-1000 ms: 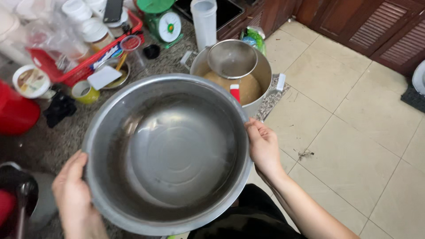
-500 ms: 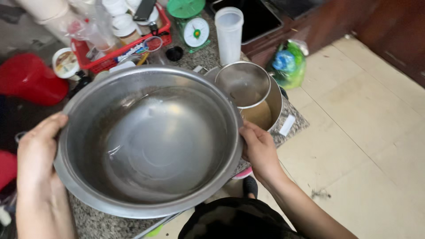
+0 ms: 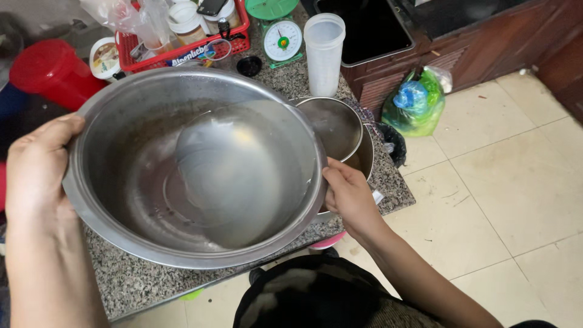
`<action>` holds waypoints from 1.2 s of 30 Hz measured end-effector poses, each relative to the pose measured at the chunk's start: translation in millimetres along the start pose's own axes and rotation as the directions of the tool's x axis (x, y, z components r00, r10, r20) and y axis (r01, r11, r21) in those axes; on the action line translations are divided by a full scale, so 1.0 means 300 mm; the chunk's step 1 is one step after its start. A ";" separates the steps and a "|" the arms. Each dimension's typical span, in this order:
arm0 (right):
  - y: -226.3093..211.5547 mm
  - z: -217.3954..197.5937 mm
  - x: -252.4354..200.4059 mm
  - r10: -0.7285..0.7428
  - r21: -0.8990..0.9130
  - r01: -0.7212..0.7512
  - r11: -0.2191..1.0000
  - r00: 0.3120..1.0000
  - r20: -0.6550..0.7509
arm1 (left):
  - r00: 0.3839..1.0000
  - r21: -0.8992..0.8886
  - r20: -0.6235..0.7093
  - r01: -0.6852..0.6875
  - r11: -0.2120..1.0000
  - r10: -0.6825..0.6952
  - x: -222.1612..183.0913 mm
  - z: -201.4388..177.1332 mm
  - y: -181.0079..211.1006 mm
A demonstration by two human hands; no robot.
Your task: The person washes a scoop, then transfers a tan liquid from a large bowl into a pot through a sieve before rinsing the bowl at a tap.
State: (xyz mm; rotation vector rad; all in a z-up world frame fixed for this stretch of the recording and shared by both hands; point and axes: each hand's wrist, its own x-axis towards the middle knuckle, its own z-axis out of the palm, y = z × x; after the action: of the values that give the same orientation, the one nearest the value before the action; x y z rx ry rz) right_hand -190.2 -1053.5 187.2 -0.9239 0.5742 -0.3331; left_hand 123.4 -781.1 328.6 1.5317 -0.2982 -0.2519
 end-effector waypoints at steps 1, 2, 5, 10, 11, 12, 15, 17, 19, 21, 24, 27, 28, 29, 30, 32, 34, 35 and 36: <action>-0.001 -0.012 0.007 0.018 -0.002 -0.018 1.000 1.000 0.003 | 1.000 0.016 -0.012 0.012 1.000 -0.012 -0.001 0.013 0.008; 0.001 -0.021 0.013 0.036 -0.001 -0.036 0.999 0.999 0.003 | 0.999 0.035 -0.022 0.026 0.999 -0.025 0.003 0.024 0.017; 0.013 -0.044 0.021 0.063 0.006 -0.064 0.998 0.997 0.038 | 1.000 0.086 -0.024 0.016 0.996 -0.014 0.030 0.057 0.025; 0.032 -0.058 0.044 0.130 0.066 -0.133 0.989 0.990 0.045 | 1.000 0.044 0.020 0.020 0.999 -0.020 0.090 0.064 0.016; 0.037 -0.061 0.049 0.132 0.075 -0.135 0.988 0.990 0.052 | 0.997 0.024 0.071 0.039 0.999 -0.041 0.096 0.061 0.015; 0.042 -0.064 0.055 0.136 0.087 -0.141 0.986 0.989 0.058 | 0.991 0.004 0.122 0.061 0.998 -0.061 0.101 0.061 0.013; 0.053 -0.074 0.065 0.147 0.106 -0.154 0.982 0.987 0.071 | 0.982 -0.023 0.160 0.102 0.995 -0.097 0.094 0.076 0.019; 0.058 -0.072 0.073 0.149 0.101 -0.157 0.982 0.986 0.078 | 0.984 -0.037 0.095 0.157 0.987 -0.153 0.084 0.098 0.034; 0.059 -0.070 0.083 0.160 0.115 -0.168 0.979 0.984 0.076 | 0.988 0.019 0.063 0.137 0.990 -0.138 0.073 0.127 0.059; 0.065 -0.071 0.086 0.170 0.110 -0.178 0.978 0.983 0.075 | 0.995 0.149 0.070 0.054 0.987 -0.066 0.054 0.153 0.077; 0.074 -0.070 0.091 0.177 0.091 -0.183 0.979 0.982 0.071 | 0.999 0.100 0.032 -0.018 0.995 0.015 0.037 0.193 0.101; 0.079 -0.067 0.092 0.182 0.114 -0.188 0.976 0.981 0.065 | 0.998 0.095 0.010 -0.064 0.993 0.063 0.026 0.237 0.120; 0.079 -0.066 0.092 0.181 0.135 -0.189 0.973 0.981 0.068 | 0.998 0.096 0.032 -0.061 0.994 0.058 0.022 0.251 0.129; 0.080 -0.066 0.092 0.180 0.157 -0.189 0.969 0.981 0.071 | 0.997 0.098 0.053 -0.058 0.994 0.053 0.016 0.266 0.137; 0.079 -0.066 0.091 0.182 0.169 -0.192 0.967 0.981 0.071 | 0.996 0.098 0.078 -0.054 0.994 0.046 0.013 0.284 0.143; 0.078 -0.070 0.090 0.185 0.193 -0.195 0.962 0.980 0.068 | 1.000 0.082 0.018 -0.005 0.997 0.003 0.010 0.317 0.154; 0.077 -0.073 0.090 0.188 0.208 -0.200 0.958 0.979 0.076 | 1.000 0.064 -0.002 0.017 0.998 -0.017 0.013 0.342 0.162; 0.076 -0.075 0.090 0.188 0.216 -0.202 0.955 0.979 0.080 | 1.000 0.056 0.007 0.013 0.998 -0.014 0.016 0.352 0.164; 0.077 -0.076 0.092 0.187 0.218 -0.201 0.955 0.979 0.083 | 1.000 0.048 0.016 0.009 0.999 -0.010 0.022 0.360 0.164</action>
State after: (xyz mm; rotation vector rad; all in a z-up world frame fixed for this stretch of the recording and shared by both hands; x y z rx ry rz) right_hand -181.2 -1069.1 148.5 -0.6509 0.5528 -0.1871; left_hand 91.2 -883.4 379.6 1.5794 -0.3114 -0.2661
